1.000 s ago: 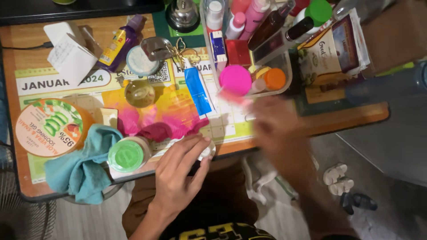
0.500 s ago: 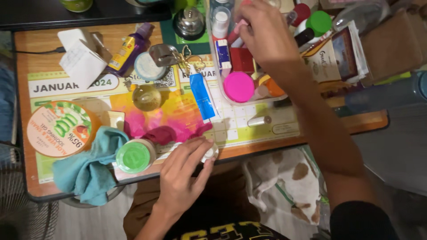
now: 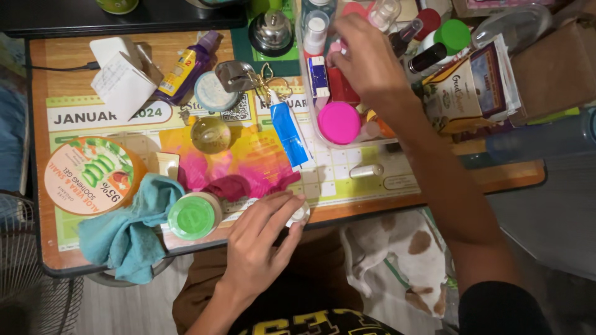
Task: The person organizes various cosmetic items on a cluttered table, picking up bottles, tubes, and containers, and placing them into a clear plastic organizer. The person also wipes the table surface with a cloth during the process.
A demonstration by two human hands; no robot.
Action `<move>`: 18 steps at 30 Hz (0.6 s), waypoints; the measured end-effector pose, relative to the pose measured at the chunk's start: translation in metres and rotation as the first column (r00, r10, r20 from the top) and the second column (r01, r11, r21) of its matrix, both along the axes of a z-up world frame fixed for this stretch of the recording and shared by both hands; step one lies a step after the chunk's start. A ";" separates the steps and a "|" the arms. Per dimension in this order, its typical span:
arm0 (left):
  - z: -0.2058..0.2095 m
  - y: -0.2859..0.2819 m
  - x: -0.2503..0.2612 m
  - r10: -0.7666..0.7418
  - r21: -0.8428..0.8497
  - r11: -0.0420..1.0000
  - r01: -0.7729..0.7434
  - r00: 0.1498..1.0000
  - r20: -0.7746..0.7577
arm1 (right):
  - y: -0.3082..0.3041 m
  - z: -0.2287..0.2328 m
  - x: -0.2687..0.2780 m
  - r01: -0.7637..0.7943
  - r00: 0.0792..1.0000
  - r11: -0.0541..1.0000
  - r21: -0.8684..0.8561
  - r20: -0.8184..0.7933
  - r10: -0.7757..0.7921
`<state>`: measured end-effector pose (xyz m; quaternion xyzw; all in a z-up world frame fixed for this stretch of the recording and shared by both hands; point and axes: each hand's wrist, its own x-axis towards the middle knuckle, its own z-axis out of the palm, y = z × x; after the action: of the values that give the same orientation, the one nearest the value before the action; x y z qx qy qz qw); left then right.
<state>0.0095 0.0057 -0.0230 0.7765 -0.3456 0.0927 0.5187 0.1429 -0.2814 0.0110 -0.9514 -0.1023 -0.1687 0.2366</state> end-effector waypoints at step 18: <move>0.000 -0.001 -0.003 -0.001 0.020 1.000 0.001 1.000 -0.003 | -0.016 0.025 -0.056 -0.018 0.995 0.999 0.050 0.097 0.013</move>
<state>0.0061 0.0044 -0.0232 0.7815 -0.3464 0.0878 0.5114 0.0874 -0.2972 0.0359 -0.9350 -0.1166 -0.2152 0.2566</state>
